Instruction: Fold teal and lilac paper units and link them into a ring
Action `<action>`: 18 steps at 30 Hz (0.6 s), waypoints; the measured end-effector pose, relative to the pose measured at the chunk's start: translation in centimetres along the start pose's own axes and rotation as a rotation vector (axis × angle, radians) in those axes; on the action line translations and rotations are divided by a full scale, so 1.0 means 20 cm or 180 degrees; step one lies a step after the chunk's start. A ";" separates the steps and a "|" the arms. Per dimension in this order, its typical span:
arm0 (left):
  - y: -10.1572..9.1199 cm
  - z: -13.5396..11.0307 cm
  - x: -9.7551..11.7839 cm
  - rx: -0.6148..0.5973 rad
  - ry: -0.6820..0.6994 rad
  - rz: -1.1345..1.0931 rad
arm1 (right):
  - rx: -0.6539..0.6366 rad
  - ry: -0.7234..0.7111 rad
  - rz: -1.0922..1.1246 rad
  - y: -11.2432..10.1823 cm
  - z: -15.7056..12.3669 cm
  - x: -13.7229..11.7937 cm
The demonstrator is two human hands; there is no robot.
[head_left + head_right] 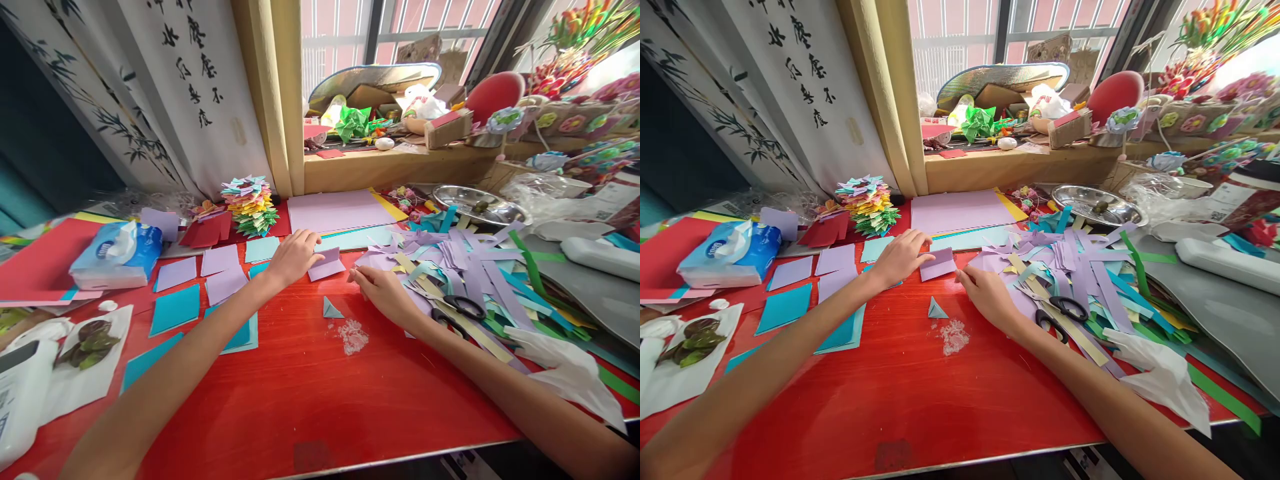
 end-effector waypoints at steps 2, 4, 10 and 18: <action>0.02 0.00 0.00 -0.0041 0.0025 -0.0001 | -0.0039 -0.0001 -0.0014 0.00 0.00 -0.01; 0.03 0.01 0.00 -0.0064 0.0027 -0.0008 | -0.0074 -0.0001 -0.0034 0.01 -0.01 -0.01; 0.02 0.01 0.01 -0.0134 0.0026 0.0003 | -0.0110 -0.0017 -0.0100 0.02 -0.02 0.00; 0.01 0.02 0.00 -0.0149 -0.0071 -0.0158 | -0.0107 -0.0062 -0.0132 0.02 -0.01 -0.01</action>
Point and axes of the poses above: each hand's wrist, its own z-axis towards the middle knuckle, its own y-axis out of the palm, x = y × z, the point moved 4 cm from there along z, towards the middle knuckle, and after that the axes turned 1 degree about z, right-handed, at the moved point
